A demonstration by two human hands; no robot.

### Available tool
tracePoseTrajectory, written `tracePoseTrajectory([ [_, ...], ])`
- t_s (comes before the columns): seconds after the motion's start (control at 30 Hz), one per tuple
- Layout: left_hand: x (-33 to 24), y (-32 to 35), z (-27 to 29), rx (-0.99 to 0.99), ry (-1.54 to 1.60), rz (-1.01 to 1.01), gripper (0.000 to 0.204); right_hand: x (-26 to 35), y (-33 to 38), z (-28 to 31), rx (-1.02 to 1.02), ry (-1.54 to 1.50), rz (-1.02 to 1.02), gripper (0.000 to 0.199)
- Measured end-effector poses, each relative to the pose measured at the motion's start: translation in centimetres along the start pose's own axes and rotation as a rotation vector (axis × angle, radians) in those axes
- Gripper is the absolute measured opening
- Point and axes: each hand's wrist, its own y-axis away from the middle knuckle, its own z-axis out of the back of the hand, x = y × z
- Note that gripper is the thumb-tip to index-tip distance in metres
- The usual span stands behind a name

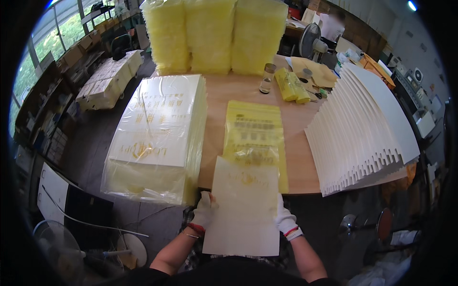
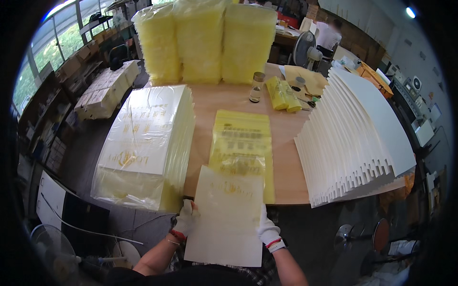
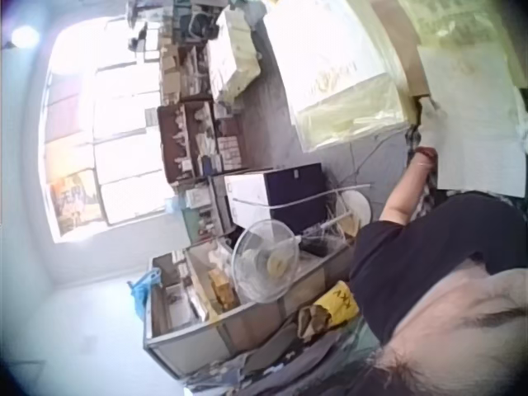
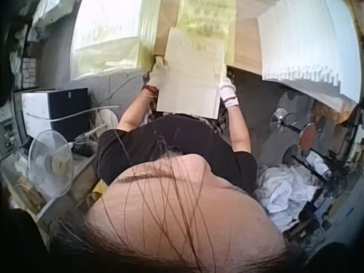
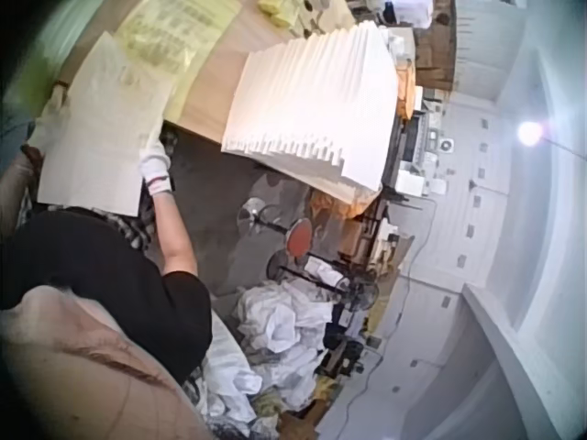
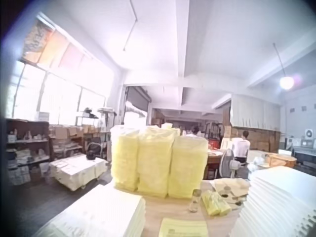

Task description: The person repeatedly picks up white rectangular sheets from a stack and inserts them into yellow plastic bags on a table. The person then places the filled bags into a larger stack of packaged items.

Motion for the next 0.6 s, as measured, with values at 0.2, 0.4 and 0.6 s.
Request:
tracePoseTrajectory([
  [0.2, -1.1, -0.1, -1.4, -0.08, 0.374, 0.265, 0.008, -0.1, 0.0, -1.0, -0.137, 0.009, 0.005, 0.079],
  [0.4, -2.8, 0.5, -0.2, -0.181, -0.088, -0.243, 0.012, 0.3, 2.1, 0.3, -0.142, 0.033, -0.075, 0.079],
  [0.6, -1.3, 1.4, -0.8, 0.019, -0.06, 0.122, 0.015, -1.3, 1.8, -2.0, -0.19, -0.013, -0.06, 0.079],
])
